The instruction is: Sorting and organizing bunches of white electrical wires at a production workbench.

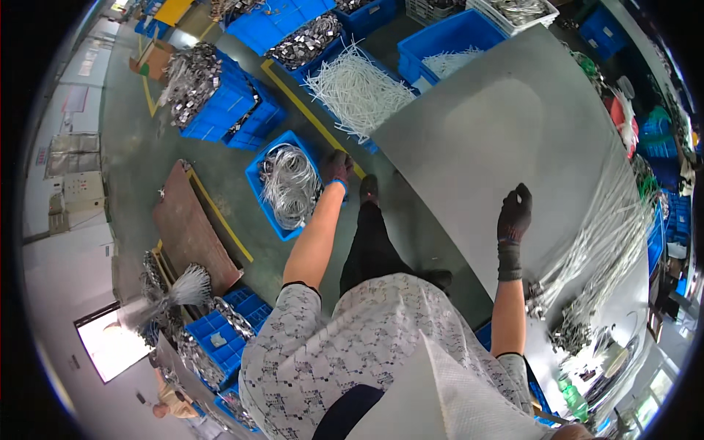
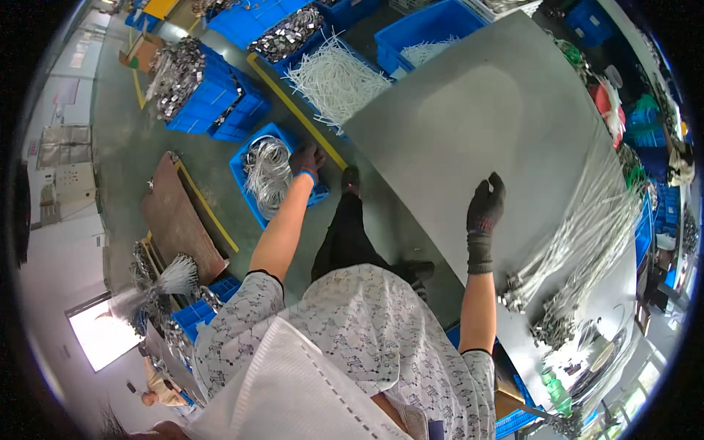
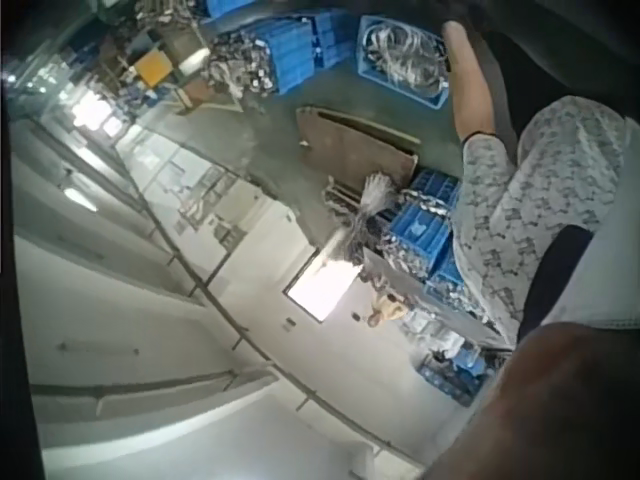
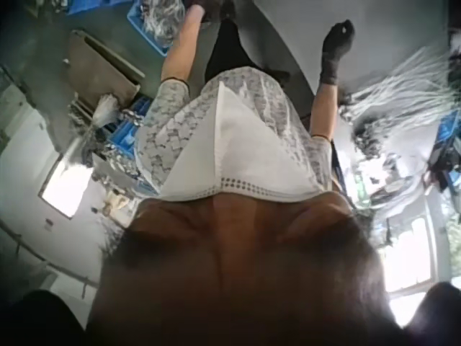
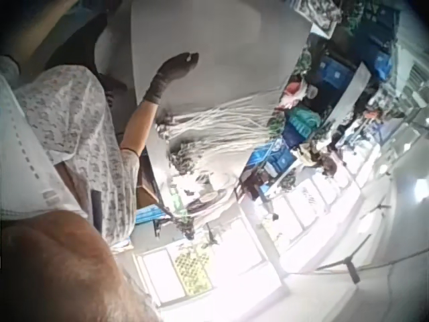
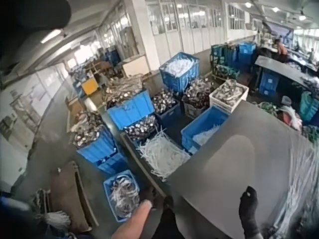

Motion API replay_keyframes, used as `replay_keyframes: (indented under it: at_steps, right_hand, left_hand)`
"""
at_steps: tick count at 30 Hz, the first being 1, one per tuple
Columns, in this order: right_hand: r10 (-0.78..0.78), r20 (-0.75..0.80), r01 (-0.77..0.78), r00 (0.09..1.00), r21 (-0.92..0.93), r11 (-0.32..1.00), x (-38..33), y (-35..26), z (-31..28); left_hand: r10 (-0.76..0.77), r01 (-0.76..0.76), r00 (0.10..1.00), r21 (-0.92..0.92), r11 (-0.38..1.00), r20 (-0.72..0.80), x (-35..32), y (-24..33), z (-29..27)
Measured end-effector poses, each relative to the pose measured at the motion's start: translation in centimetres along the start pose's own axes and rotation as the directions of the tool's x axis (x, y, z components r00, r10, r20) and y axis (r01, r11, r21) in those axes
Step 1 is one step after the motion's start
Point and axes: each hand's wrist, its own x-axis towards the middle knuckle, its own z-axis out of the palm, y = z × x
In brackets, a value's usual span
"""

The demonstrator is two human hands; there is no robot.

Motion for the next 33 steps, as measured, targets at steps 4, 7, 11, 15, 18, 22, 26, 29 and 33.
replay_keyframes:
  at_steps: [4,7,11,15,18,22,26,29,33]
  right_hand:
    - [-0.313,0.072,0.306,0.947,-0.499,0.811,8.7,-4.5,15.6]
    - [-0.381,0.192,0.389,0.904,-0.739,0.551,17.0,-3.4,24.3]
    - [-0.389,0.264,0.424,0.883,-0.805,0.415,20.6,-3.0,30.7]
    - [-0.45,0.155,0.393,0.879,-0.77,0.502,21.2,-1.6,34.0]
    - [-0.485,0.167,0.439,0.859,-0.728,0.527,21.7,-1.5,35.1]
    - [-0.439,0.183,0.412,0.88,-0.755,0.511,22.0,-0.5,34.9]
    - [-0.395,0.197,0.387,0.897,-0.78,0.491,22.2,-0.2,34.6]
    - [-0.307,0.18,0.32,0.934,-0.803,0.503,22.2,-0.6,35.2]
    - [-0.295,0.172,0.301,0.94,-0.824,0.481,22.5,0.1,34.5]
  left_hand:
    - [0.302,-0.424,0.895,0.836,0.35,0.328,12.8,0.9,0.1]
    - [0.081,-0.574,0.799,0.797,-0.188,0.595,17.9,-0.3,4.7]
    - [-0.145,-0.642,0.746,0.643,-0.417,0.65,25.9,-4.8,7.4]
    - [-0.067,-0.69,0.672,0.59,-0.419,0.738,36.4,-14.0,6.5]
    - [-0.147,-0.67,0.652,0.476,-0.569,0.744,42.5,-18.8,8.9]
    - [-0.157,-0.807,0.47,0.35,-0.476,0.868,47.2,-20.3,12.9]
    - [-0.169,-0.915,0.404,0.394,-0.09,0.899,50.5,-17.1,17.5]
    - [-0.163,-0.923,0.383,0.381,-0.045,0.909,52.6,-17.6,19.6]
    - [-0.135,-0.911,0.413,0.41,-0.051,0.901,53.4,-17.9,21.2]
